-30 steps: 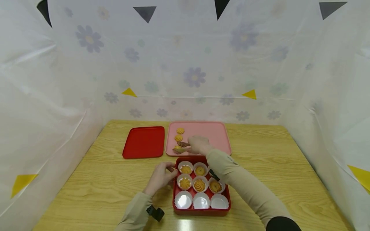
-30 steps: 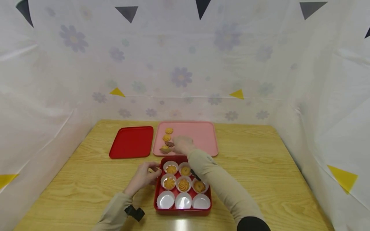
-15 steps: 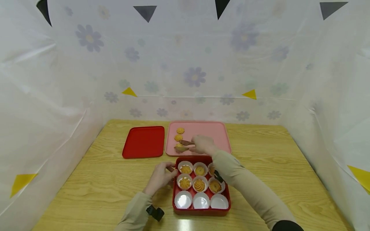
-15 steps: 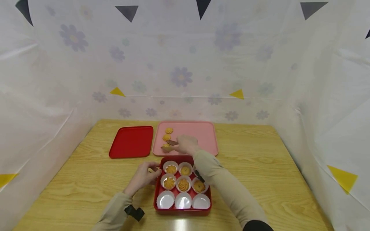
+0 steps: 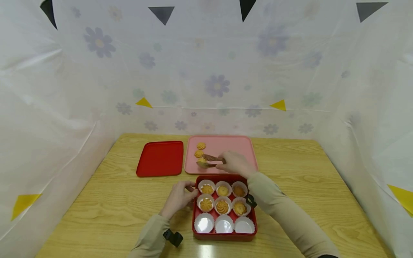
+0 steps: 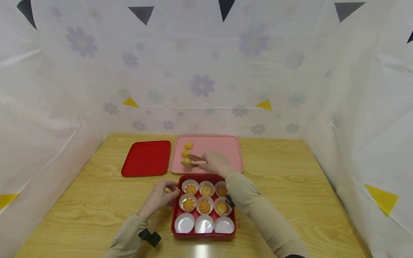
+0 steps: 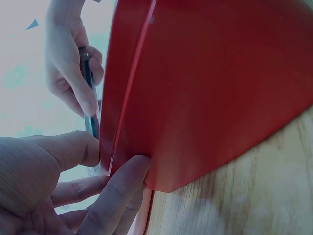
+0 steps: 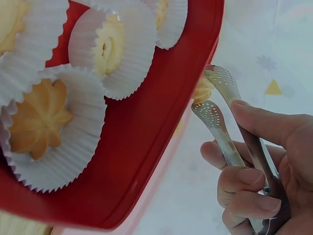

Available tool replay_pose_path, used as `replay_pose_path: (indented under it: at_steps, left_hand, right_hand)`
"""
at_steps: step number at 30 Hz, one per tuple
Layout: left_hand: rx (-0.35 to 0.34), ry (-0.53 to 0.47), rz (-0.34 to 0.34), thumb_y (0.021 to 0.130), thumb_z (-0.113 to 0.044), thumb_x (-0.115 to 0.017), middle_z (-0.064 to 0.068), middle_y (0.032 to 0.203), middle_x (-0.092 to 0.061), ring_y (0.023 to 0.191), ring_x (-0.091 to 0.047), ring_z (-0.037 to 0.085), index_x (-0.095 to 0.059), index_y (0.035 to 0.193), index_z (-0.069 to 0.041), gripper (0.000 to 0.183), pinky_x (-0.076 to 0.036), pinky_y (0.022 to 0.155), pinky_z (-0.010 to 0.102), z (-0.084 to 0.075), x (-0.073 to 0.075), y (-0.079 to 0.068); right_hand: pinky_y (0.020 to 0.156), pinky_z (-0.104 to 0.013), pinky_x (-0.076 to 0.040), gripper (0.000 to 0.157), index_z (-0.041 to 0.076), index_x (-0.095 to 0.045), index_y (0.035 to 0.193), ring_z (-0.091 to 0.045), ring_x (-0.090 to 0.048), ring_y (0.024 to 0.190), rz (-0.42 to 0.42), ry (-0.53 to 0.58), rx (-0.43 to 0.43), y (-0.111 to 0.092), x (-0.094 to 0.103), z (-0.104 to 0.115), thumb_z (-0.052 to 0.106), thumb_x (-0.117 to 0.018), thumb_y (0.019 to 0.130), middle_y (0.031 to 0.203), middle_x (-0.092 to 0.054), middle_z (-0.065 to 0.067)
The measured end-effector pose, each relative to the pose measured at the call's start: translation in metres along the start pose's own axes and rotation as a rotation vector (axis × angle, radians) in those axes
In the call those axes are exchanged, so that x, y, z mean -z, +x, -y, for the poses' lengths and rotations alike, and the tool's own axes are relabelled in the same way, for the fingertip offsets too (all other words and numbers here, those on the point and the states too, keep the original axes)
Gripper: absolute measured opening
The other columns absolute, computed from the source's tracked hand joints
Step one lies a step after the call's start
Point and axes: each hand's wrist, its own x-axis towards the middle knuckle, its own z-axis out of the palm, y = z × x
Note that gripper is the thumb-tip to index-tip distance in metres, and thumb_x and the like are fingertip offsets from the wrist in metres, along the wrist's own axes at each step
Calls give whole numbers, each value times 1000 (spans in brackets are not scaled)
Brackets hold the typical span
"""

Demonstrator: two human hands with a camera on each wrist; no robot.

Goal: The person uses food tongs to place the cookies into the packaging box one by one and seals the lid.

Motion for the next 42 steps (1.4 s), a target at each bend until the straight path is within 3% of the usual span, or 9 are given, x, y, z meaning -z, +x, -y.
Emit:
replay_pose_path:
  at_steps: [4, 11, 17, 20, 24, 31, 37, 42]
  left_hand:
    - [0, 11, -4, 89, -9, -69, 16, 92, -73, 62, -68, 16, -70, 116, 5, 30, -55, 58, 25, 0, 0, 0]
    - [-3, 6, -5, 89, -10, -69, 16, 92, -73, 62, -69, 16, -70, 116, 5, 31, -55, 57, 25, 0, 1, 0]
    - [14, -21, 7, 90, -9, -69, 18, 93, -73, 61, -69, 17, -69, 116, 5, 30, -54, 52, 25, 0, 0, 0]
    - [15, -26, 13, 90, -9, -68, 18, 94, -72, 61, -70, 19, -69, 117, 5, 30, -55, 52, 27, 0, 0, 0]
    - [17, -35, 18, 91, -9, -68, 19, 94, -72, 62, -71, 22, -68, 117, 6, 31, -56, 52, 29, 1, 0, 0]
    - [21, -38, 27, 92, -9, -66, 20, 96, -71, 63, -70, 19, -67, 119, 6, 32, -58, 54, 32, 2, 0, 2]
    - [17, -41, 25, 91, -9, -67, 20, 96, -72, 63, -70, 19, -67, 119, 6, 32, -59, 55, 32, 2, -1, 1]
    - [5, -23, 16, 90, -9, -68, 19, 95, -72, 64, -70, 18, -68, 118, 5, 31, -55, 56, 25, 2, -1, 0]
  right_hand:
    - [58, -28, -36, 19, 12, -74, 104, -13, -47, 64, -12, 15, 25, -8, 3, -5, 28, -69, 95, 84, -69, -3]
    - [59, -27, -37, 20, 10, -73, 104, -12, -47, 65, -45, 7, 89, -25, 8, -12, 28, -69, 96, 82, -67, -3]
    - [73, -36, -54, 36, 4, -69, 123, -19, -64, 86, -84, 17, 134, -43, 12, -19, 27, -68, 96, 108, -73, -11]
    - [81, -42, -57, 40, 3, -68, 126, -25, -67, 96, -99, 25, 153, -52, 14, -23, 28, -68, 96, 114, -73, -13]
    - [82, -44, -57, 40, 3, -67, 127, -28, -68, 99, -107, 46, 184, -62, 17, -29, 29, -68, 96, 114, -72, -13]
    - [83, -43, -57, 32, 9, -70, 120, -24, -68, 100, -82, 103, 264, -78, 20, -39, 30, -67, 96, 112, -73, -8]
    - [94, -48, -56, 40, 10, -68, 128, -26, -67, 114, -48, 47, 340, -90, 19, -46, 35, -66, 97, 124, -71, -6]
    - [80, -35, -56, 35, 15, -69, 126, -13, -65, 94, 25, 9, 428, -96, 18, -48, 36, -63, 98, 110, -71, 3]
